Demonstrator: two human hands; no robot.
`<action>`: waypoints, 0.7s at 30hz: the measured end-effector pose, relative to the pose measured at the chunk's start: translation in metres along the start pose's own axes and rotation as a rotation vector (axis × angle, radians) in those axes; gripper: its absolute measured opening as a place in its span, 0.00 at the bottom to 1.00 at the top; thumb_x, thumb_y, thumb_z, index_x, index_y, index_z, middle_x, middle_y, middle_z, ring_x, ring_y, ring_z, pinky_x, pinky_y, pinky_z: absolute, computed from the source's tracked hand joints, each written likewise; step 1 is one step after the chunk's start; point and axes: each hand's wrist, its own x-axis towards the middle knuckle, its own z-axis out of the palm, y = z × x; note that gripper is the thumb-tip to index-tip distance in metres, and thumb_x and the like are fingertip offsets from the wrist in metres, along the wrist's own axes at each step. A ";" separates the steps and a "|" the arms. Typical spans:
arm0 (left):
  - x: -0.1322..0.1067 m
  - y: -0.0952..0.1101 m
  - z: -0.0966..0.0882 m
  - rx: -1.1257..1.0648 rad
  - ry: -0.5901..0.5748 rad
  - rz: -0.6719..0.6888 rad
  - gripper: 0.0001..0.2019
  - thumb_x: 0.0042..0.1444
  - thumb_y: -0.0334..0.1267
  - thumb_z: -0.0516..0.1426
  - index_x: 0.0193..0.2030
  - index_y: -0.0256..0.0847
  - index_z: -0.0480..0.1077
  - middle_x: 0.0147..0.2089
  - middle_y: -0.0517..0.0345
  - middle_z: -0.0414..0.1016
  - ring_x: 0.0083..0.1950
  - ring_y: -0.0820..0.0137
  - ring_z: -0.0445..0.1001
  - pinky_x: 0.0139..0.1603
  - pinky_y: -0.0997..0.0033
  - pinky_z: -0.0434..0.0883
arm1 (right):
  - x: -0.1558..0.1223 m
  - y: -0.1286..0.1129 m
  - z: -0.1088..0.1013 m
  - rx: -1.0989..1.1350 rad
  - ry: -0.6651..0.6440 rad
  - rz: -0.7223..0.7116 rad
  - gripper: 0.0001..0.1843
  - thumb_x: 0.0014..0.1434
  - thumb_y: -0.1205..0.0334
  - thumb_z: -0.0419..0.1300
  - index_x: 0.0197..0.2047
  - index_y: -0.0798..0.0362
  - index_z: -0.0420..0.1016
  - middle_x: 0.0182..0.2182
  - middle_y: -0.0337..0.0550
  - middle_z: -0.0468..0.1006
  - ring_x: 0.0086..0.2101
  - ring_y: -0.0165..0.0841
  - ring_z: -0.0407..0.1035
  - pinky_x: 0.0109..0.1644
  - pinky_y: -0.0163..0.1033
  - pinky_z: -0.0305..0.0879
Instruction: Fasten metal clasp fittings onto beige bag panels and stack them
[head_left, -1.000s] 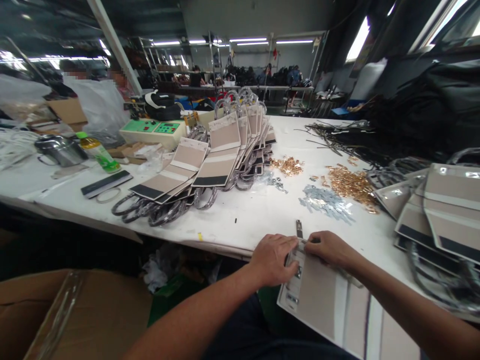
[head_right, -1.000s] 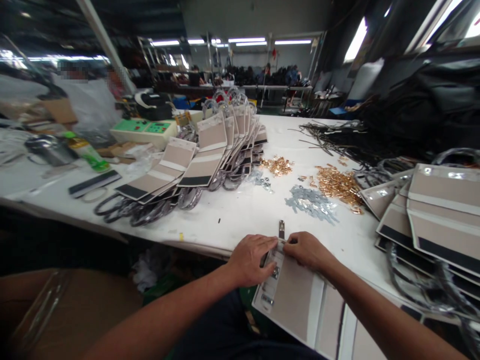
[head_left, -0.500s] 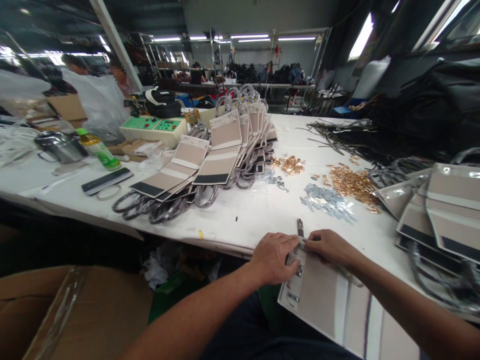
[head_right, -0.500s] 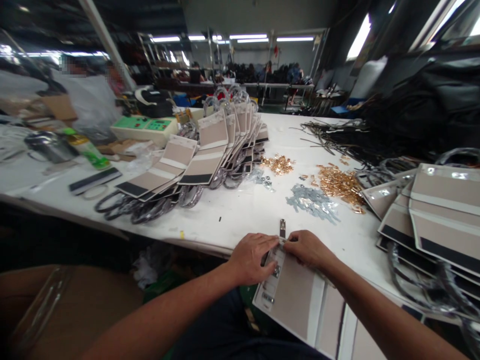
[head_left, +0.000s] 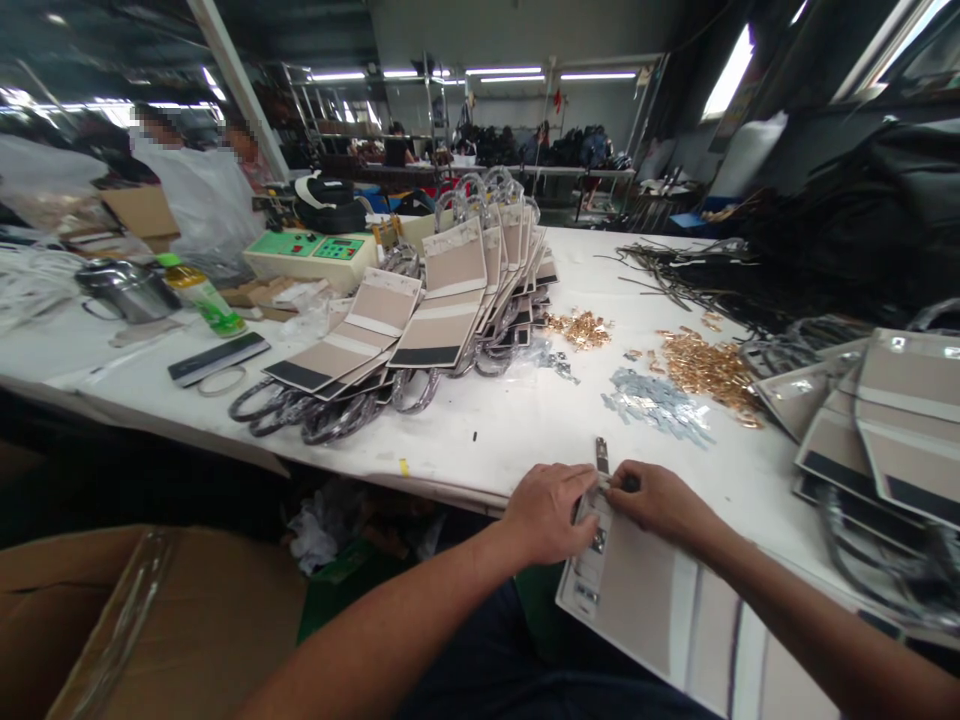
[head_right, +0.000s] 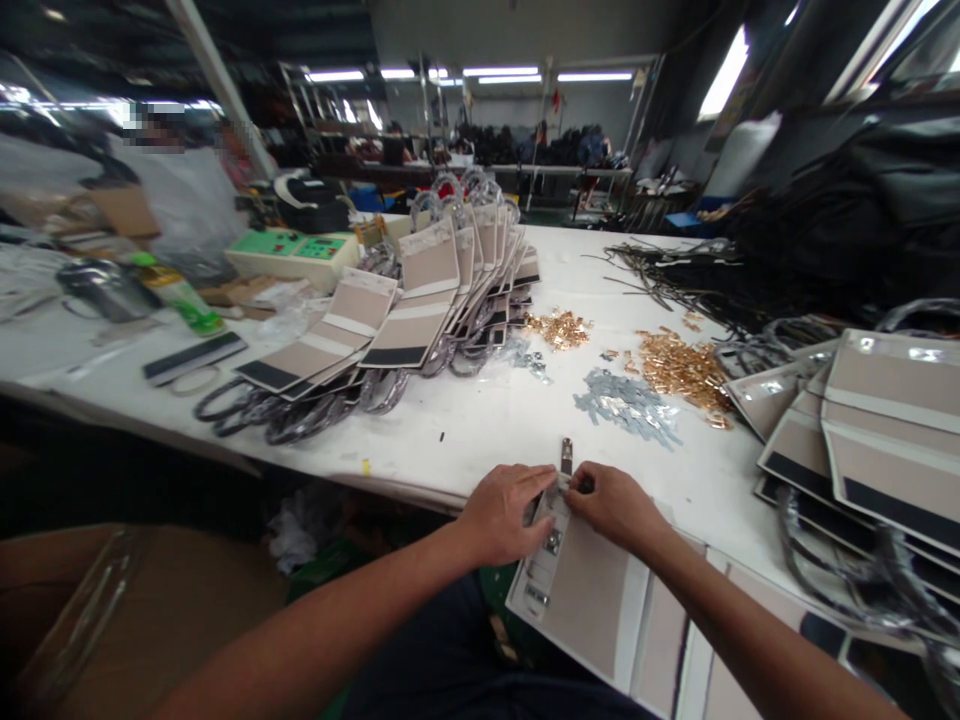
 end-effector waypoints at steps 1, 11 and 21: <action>0.003 0.001 -0.001 -0.001 0.004 -0.034 0.28 0.61 0.44 0.62 0.68 0.43 0.71 0.69 0.51 0.75 0.66 0.55 0.74 0.69 0.52 0.70 | 0.000 0.000 0.000 0.010 -0.004 0.003 0.05 0.61 0.61 0.63 0.33 0.51 0.76 0.20 0.35 0.75 0.23 0.33 0.69 0.32 0.37 0.59; 0.071 0.012 -0.034 0.030 -0.376 -0.428 0.12 0.58 0.47 0.62 0.34 0.41 0.80 0.40 0.47 0.85 0.48 0.51 0.83 0.50 0.57 0.77 | 0.000 0.005 -0.002 0.142 -0.037 0.029 0.06 0.61 0.59 0.65 0.34 0.52 0.78 0.21 0.37 0.76 0.22 0.32 0.68 0.27 0.35 0.57; 0.094 0.007 -0.026 -0.234 -0.646 -0.649 0.18 0.62 0.49 0.62 0.27 0.40 0.68 0.19 0.62 0.69 0.24 0.65 0.79 0.27 0.72 0.72 | 0.006 0.012 -0.006 0.153 -0.020 -0.015 0.05 0.58 0.60 0.66 0.34 0.52 0.81 0.25 0.40 0.79 0.29 0.35 0.71 0.32 0.37 0.57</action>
